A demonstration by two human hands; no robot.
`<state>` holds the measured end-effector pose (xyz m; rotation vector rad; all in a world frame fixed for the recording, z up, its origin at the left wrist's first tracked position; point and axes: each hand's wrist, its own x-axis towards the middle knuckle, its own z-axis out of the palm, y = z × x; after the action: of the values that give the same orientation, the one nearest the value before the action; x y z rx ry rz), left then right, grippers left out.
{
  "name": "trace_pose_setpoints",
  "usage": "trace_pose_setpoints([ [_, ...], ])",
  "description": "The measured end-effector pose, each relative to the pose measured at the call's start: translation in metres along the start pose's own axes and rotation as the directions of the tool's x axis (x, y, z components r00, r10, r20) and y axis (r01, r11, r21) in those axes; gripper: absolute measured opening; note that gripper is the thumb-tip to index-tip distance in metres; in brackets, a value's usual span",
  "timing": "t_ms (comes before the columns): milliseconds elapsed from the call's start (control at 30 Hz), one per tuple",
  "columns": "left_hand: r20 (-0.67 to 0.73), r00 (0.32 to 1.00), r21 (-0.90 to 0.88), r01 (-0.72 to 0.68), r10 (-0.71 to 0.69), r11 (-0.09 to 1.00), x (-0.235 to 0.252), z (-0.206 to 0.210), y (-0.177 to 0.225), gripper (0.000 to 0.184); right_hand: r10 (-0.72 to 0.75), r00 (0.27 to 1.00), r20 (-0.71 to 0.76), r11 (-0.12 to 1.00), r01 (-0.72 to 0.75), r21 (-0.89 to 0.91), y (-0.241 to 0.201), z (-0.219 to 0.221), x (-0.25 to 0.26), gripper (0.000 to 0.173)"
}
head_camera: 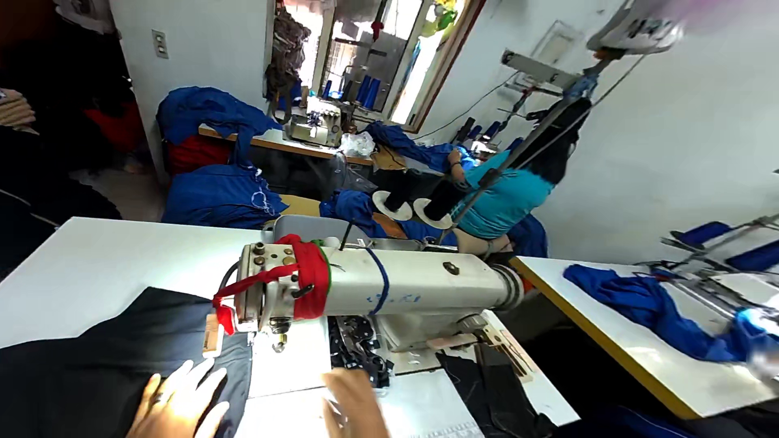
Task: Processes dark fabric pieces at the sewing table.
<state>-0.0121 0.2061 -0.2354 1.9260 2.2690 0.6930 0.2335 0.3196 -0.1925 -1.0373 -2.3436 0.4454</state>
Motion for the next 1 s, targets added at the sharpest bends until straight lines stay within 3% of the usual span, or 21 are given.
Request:
trace_pose_setpoints([
  [67, 0.014, 0.999, -0.056, 0.041, -0.041, 0.998, 0.001, -0.017, 0.012, 0.043, 0.126, 0.991, -0.040, 0.984, -0.130, -0.124, 0.041, -0.026, 0.014, 0.025],
  [167, 0.031, 0.996, -0.133, 0.082, -0.078, 0.988, -0.003, -0.030, 0.024, 0.039, 0.296, 0.950, 0.096, 0.939, -0.271, -0.213, 0.077, -0.049, 0.034, 0.025],
  [267, 0.022, 0.998, -0.139, -0.058, 0.062, 0.989, -0.014, -0.020, 0.009, 0.040, 0.312, 0.914, 0.258, 0.940, -0.258, -0.222, 0.080, -0.050, 0.046, 0.028],
  [333, 0.018, 0.996, -0.157, -0.083, 0.087, 0.984, -0.018, -0.023, 0.012, 0.038, 0.302, 0.904, 0.302, 0.943, -0.237, -0.232, 0.073, -0.045, 0.053, 0.029],
  [433, 0.001, 0.994, -0.167, -0.105, 0.107, 0.980, -0.021, -0.029, 0.015, 0.037, 0.387, 0.822, 0.418, 0.908, -0.261, -0.328, 0.064, -0.041, 0.065, 0.030],
  [533, -0.018, 0.993, -0.179, -0.119, 0.118, 0.977, -0.022, -0.033, 0.015, 0.036, 0.399, 0.849, 0.345, 0.905, -0.306, -0.296, 0.070, -0.038, 0.066, 0.028],
  [667, -0.098, 0.988, -0.302, -0.143, 0.119, 0.943, -0.021, -0.037, 0.021, 0.032, 0.321, 0.938, 0.130, 0.942, -0.331, 0.061, 0.072, -0.046, 0.053, 0.023],
  [767, -0.161, 0.985, -0.563, -0.144, 0.063, 0.814, -0.011, -0.034, 0.045, 0.028, 0.202, 0.971, 0.127, 0.912, -0.233, 0.338, 0.047, -0.047, 0.038, 0.020],
  [900, 0.026, 0.993, -0.885, 0.076, -0.113, 0.460, -0.005, -0.021, 0.083, 0.035, -0.053, 0.983, 0.178, 0.869, -0.042, 0.493, -0.007, -0.021, 0.012, 0.015],
  [1000, 0.058, 0.970, -0.956, 0.122, -0.238, 0.266, -0.009, -0.006, 0.088, 0.007, -0.001, 0.982, 0.190, 0.784, -0.117, 0.610, -0.032, 0.005, -0.005, 0.013],
])
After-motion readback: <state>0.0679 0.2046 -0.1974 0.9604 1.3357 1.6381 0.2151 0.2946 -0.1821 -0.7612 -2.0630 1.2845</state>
